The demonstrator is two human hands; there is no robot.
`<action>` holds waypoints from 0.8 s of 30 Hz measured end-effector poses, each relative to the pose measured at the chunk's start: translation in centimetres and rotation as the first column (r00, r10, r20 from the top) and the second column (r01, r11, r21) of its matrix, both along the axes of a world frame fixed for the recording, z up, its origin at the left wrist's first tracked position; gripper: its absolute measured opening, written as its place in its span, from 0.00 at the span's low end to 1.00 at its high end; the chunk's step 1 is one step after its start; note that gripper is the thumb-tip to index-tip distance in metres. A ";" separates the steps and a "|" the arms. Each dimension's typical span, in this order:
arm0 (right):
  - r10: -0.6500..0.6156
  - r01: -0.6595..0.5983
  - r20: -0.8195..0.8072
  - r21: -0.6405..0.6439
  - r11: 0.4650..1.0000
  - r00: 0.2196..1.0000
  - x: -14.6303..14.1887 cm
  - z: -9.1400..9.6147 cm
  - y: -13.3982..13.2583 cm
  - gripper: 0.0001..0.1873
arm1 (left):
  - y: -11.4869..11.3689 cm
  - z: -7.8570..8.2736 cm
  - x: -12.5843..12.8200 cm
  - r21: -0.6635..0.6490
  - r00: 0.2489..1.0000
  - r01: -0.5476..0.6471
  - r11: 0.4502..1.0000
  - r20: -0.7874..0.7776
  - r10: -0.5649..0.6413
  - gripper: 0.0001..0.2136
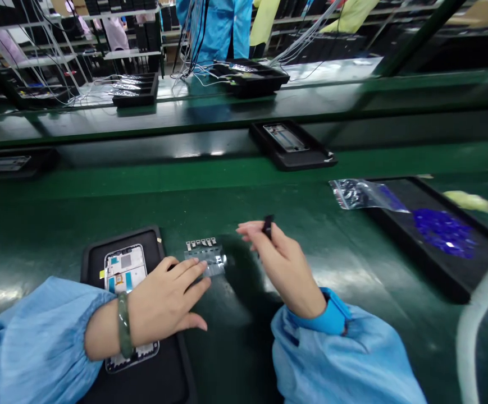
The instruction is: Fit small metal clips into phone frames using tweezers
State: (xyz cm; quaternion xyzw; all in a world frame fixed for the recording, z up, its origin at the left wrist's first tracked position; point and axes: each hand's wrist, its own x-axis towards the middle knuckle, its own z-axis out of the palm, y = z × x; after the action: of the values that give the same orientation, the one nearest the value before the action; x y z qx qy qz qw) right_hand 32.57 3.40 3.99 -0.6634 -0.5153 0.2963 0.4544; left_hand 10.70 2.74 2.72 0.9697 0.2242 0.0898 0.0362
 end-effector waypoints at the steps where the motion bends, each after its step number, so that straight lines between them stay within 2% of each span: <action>1: -0.028 0.032 -0.118 0.028 0.999 0.993 0.0 0.0 0.1 0.17 | 0.0 -0.1 0.0 0.007 1.000 -0.014 1.000 -0.002 0.014 0.29; 4: -0.051 0.064 -0.388 0.019 0.998 0.920 -0.8 -0.4 0.5 0.22 | 0.1 -0.4 0.0 0.005 0.999 -0.046 0.999 -0.023 0.047 0.29; 8: 0.009 -0.002 -0.519 0.015 1.000 0.855 -2.3 -1.0 0.7 0.18 | 0.1 -0.5 0.1 -0.013 0.997 -0.061 0.998 -0.053 0.061 0.29; 15: -0.146 0.145 -0.414 -0.034 0.989 0.898 -2.1 -1.7 1.5 0.21 | 0.5 0.0 0.4 -0.040 0.998 -0.056 0.998 -0.042 0.054 0.28; 24: -0.177 0.141 -0.374 -0.123 0.982 0.910 -2.2 -2.9 3.2 0.20 | 1.0 -0.2 1.7 -0.009 0.996 -0.089 0.996 -0.015 0.089 0.30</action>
State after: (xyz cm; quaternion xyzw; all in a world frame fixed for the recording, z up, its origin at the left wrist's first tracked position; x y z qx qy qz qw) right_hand 30.34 6.62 1.10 -0.6530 -0.3464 0.4057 0.5376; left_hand 12.40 3.76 2.48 0.9592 0.2678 0.0832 0.0350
